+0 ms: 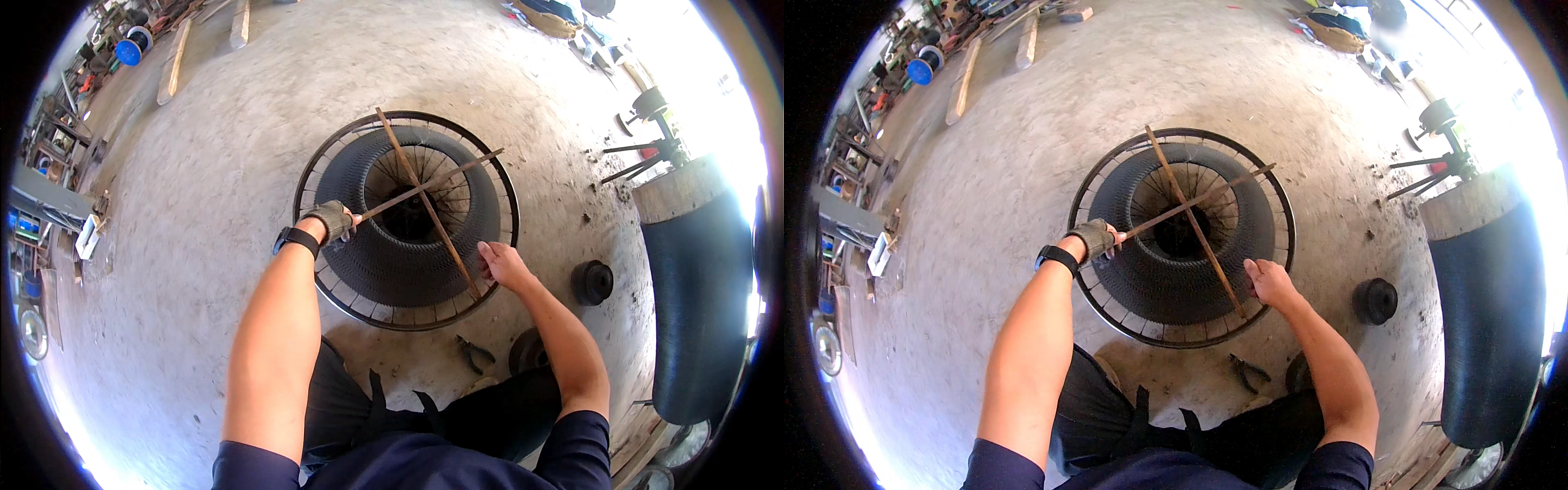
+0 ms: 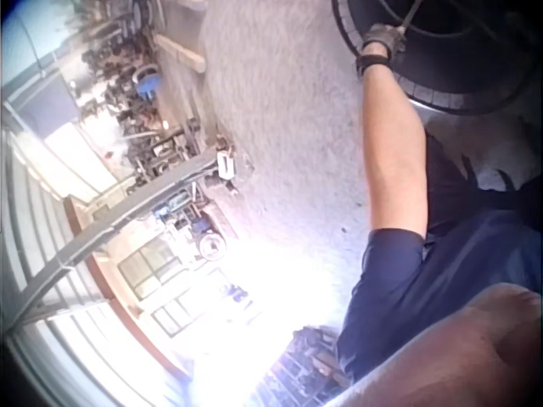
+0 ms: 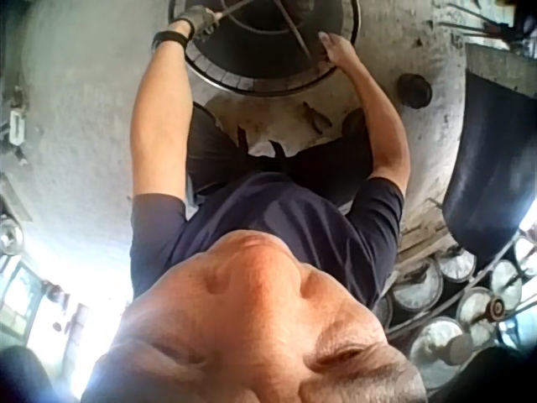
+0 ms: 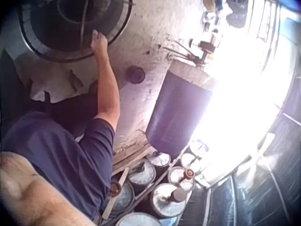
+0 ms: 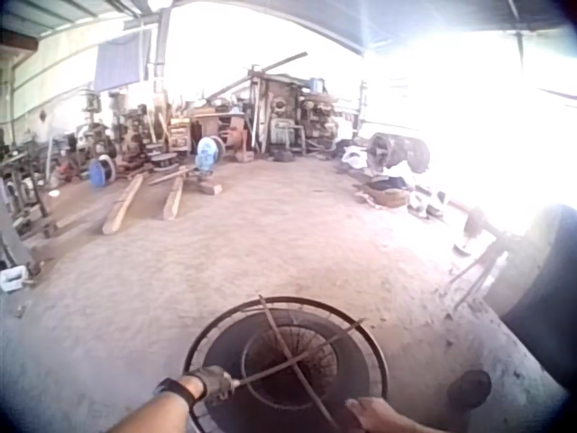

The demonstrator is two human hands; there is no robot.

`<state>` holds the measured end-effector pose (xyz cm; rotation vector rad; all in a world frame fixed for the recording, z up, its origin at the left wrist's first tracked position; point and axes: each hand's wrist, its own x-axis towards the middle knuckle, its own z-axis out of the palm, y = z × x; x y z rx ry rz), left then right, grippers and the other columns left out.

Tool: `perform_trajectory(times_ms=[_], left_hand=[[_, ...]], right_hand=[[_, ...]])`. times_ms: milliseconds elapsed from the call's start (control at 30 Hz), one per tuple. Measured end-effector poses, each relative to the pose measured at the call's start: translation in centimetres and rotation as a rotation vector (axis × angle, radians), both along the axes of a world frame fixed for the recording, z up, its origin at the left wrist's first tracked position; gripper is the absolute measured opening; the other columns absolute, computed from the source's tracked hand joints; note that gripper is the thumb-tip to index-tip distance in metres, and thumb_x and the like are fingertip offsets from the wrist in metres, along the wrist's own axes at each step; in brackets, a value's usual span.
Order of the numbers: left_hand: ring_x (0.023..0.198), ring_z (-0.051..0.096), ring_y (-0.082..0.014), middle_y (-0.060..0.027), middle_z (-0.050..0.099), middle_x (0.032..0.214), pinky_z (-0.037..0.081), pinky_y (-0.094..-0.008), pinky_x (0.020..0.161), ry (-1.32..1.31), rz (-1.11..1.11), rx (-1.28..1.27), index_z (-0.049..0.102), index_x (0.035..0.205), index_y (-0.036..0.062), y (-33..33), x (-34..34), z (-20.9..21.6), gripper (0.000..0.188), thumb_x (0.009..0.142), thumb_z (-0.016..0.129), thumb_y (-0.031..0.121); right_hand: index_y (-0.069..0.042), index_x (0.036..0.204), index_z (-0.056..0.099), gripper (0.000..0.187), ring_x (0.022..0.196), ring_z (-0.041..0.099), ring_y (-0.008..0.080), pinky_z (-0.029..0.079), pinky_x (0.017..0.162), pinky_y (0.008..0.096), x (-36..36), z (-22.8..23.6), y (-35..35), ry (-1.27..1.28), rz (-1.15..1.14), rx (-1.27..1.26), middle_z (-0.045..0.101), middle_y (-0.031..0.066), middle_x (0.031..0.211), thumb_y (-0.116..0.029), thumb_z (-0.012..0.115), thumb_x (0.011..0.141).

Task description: The person assembles a circular mesh grill by positioning metal rods across the frame, centering a metal housing, and securing parts with wire.

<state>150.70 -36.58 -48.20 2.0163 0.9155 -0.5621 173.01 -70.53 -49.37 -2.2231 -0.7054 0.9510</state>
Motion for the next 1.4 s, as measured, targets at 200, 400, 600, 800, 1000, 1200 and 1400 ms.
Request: perform_trajectory(times_ms=[200,400,600,800,1000,1200,1400], left_hand=[[0.085,0.066,-0.0232,-0.0106,0.072,0.082,0.05,-0.0406,0.08,0.034,-0.074,0.101,0.076,0.08,0.0084,-0.7,0.5,1.0,0.049,0.094,0.055,0.051],[0.09,0.066,-0.023,-0.0088,0.073,0.087,0.049,-0.0419,0.083,-0.001,0.109,0.071,0.073,0.092,0.0065,1.4,-1.0,0.8,0.05,0.091,0.058,0.054],[0.095,0.065,-0.022,-0.0079,0.073,0.095,0.047,-0.0395,0.089,-0.019,0.181,0.112,0.069,0.101,0.0067,1.6,-1.8,2.7,0.047,0.091,0.061,0.052],[0.097,0.066,-0.0286,-0.0133,0.071,0.101,0.049,-0.0421,0.087,-0.039,0.141,0.227,0.069,0.1,0.005,2.1,-1.2,1.3,0.048,0.089,0.062,0.052],[0.092,0.066,-0.0258,-0.0133,0.071,0.095,0.05,-0.0397,0.083,-0.151,0.149,0.399,0.068,0.097,0.007,2.2,-1.7,3.5,0.04,0.089,0.065,0.046],[0.093,0.066,-0.0303,-0.0161,0.07,0.095,0.05,-0.0419,0.083,-0.226,0.274,0.474,0.067,0.094,0.0073,1.0,-0.1,3.9,0.03,0.088,0.068,0.037],[0.091,0.066,-0.0288,-0.0147,0.07,0.094,0.051,-0.0405,0.081,-0.28,0.237,0.57,0.066,0.098,0.0072,-0.8,1.4,5.4,0.03,0.089,0.067,0.035]], right_hand=[[0.004,0.084,0.059,0.048,0.058,0.062,0.0181,0.051,0.056,0.0329,0.9,-0.7,-0.8,-0.046,0.071,-0.039,0.062,0.0097,0.071,-0.039,0.048,0.103],[0.006,0.077,0.058,0.053,0.064,0.067,0.0342,0.052,0.062,0.0421,-0.2,0.2,0.3,-0.045,0.048,-0.04,0.063,0.0221,0.068,-0.04,0.047,0.102],[0.004,0.083,0.057,0.043,0.083,0.063,0.0447,0.048,0.075,0.0508,1.2,2.0,-2.1,-0.325,0.3,-0.078,0.063,0.0274,0.08,-0.035,0.051,0.099],[0.004,0.094,0.062,0.037,0.084,0.062,0.0437,0.048,0.075,0.0489,3.0,0.9,-14.6,-0.28,0.046,-0.218,0.065,0.0234,0.083,-0.033,0.064,0.092],[0.001,0.12,0.058,0.047,0.104,0.058,0.0399,0.046,0.091,0.0463,-6.0,-7.8,-32.0,-0.804,-0.131,-0.241,0.061,0.0219,0.118,-0.032,0.066,0.088],[0.001,0.121,0.058,0.048,0.104,0.058,0.0371,0.047,0.091,0.045,-11.7,-12.1,-34.0,-0.57,-0.209,-0.431,0.061,0.0208,0.117,-0.03,0.069,0.085],[0.0,0.122,0.058,0.05,0.104,0.059,0.0343,0.047,0.091,0.0438,-10.5,-12.2,-33.8,-0.508,-0.177,-0.427,0.062,0.0197,0.117,-0.027,0.072,0.083]])
